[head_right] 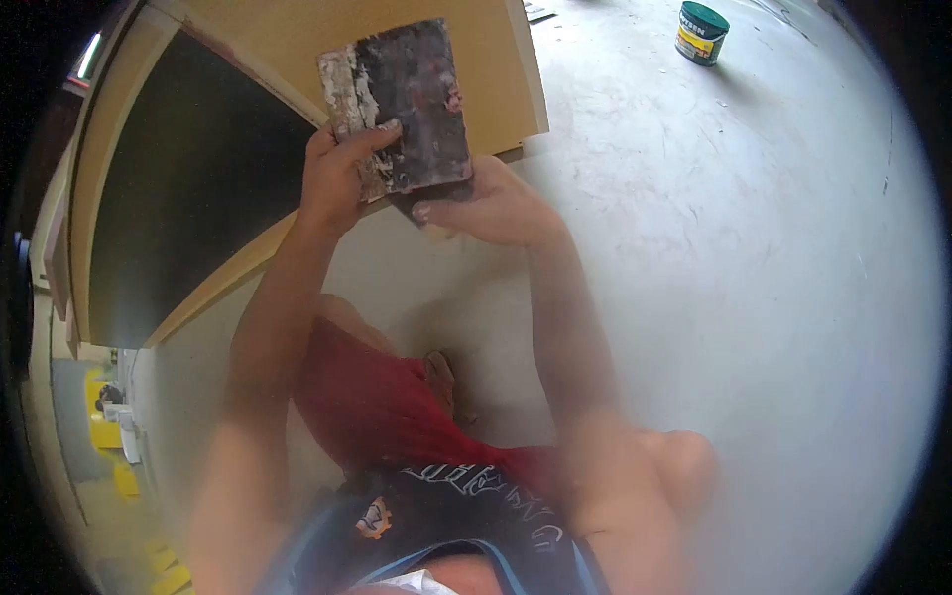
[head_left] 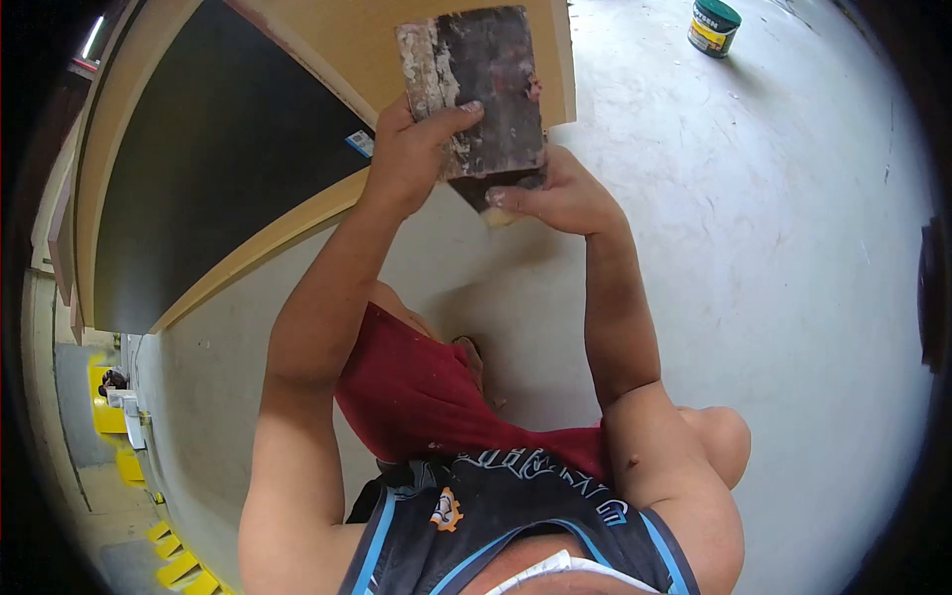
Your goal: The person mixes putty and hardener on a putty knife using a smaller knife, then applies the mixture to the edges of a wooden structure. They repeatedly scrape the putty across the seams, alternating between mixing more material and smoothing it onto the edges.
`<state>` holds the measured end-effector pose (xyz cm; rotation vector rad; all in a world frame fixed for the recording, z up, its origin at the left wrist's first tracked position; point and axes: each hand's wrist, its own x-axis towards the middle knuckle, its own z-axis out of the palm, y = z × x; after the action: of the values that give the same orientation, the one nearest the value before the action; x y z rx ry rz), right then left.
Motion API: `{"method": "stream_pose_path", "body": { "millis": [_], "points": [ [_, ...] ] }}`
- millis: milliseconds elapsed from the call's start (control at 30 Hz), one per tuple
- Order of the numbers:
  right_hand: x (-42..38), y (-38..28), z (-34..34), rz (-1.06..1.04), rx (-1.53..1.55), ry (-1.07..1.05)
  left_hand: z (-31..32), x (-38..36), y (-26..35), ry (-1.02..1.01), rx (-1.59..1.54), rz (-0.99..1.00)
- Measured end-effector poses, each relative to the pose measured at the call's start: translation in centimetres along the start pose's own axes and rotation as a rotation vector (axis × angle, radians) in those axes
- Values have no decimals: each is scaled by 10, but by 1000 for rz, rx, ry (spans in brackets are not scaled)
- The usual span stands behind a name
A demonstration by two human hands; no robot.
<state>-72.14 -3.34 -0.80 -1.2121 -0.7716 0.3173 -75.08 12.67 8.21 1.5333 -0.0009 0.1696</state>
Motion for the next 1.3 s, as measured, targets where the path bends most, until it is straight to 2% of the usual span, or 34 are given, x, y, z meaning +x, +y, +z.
{"method": "stream_pose_path", "body": {
  "millis": [33,100,167,200,267,300,433,533,600,633,700,733,800,833,900,933,967,1000,1033,1067,1100,1133,1167,1200,1233,1300],
  "points": [
    [2,7,-1,35,-3,41,0,2,-1,1,1,-4],
    [7,5,-4,63,-8,69,-1,8,0,100,-75,123],
    [8,-6,-10,223,-349,463,-10,13,-1,156,-114,129],
    [9,-1,-16,217,-350,459,-14,17,-1,204,-158,141],
    [12,16,-26,44,363,633,-23,23,-6,222,-145,170],
    [11,8,-24,31,502,630,-23,24,-6,238,-135,189],
    [18,9,-8,40,561,608,-12,19,-9,167,-103,117],
    [18,7,-5,99,626,637,-6,16,-11,93,14,186],
    [16,5,-6,68,618,659,-5,11,-10,10,237,116],
    [16,-3,-8,78,638,659,-6,11,-9,-2,232,115],
    [14,-10,-13,94,656,673,-8,9,-9,-203,291,85],
    [15,-11,-17,90,678,662,-7,7,-7,-212,288,76],
    [17,-13,-23,80,700,659,-3,3,7,-253,462,-71],
    [9,-2,-21,63,716,668,-3,-6,3,-267,462,-70],
    [6,3,-33,47,723,699,1,-7,11,-363,781,-188],
    [2,8,-43,-45,759,716,2,-13,5,-389,774,-183],
    [-2,14,-58,-143,791,741,3,-17,0,-495,749,-90],
    [-7,26,-86,-236,841,925,6,-18,-1,-613,721,2],
    [-17,56,-120,-44,734,1239,10,-22,1,-662,708,-1],
    [-29,135,-167,405,77,1522,12,-24,8,-566,657,-102],
    [-58,140,-168,701,-645,1320,12,-22,13,-466,615,-193],
    [-71,144,-168,815,-547,1140,9,-13,12,-497,618,-182],
    [-72,155,-162,724,-695,1187,5,-7,7,-332,665,-66],
    [-69,155,-149,637,-791,1143,-1,-6,2,-154,702,30],
    [-63,149,-137,552,-888,1092,-2,-4,2,-162,694,14],
    [-47,117,-121,476,-347,925,10,10,8,5,516,103]
  ]
}}
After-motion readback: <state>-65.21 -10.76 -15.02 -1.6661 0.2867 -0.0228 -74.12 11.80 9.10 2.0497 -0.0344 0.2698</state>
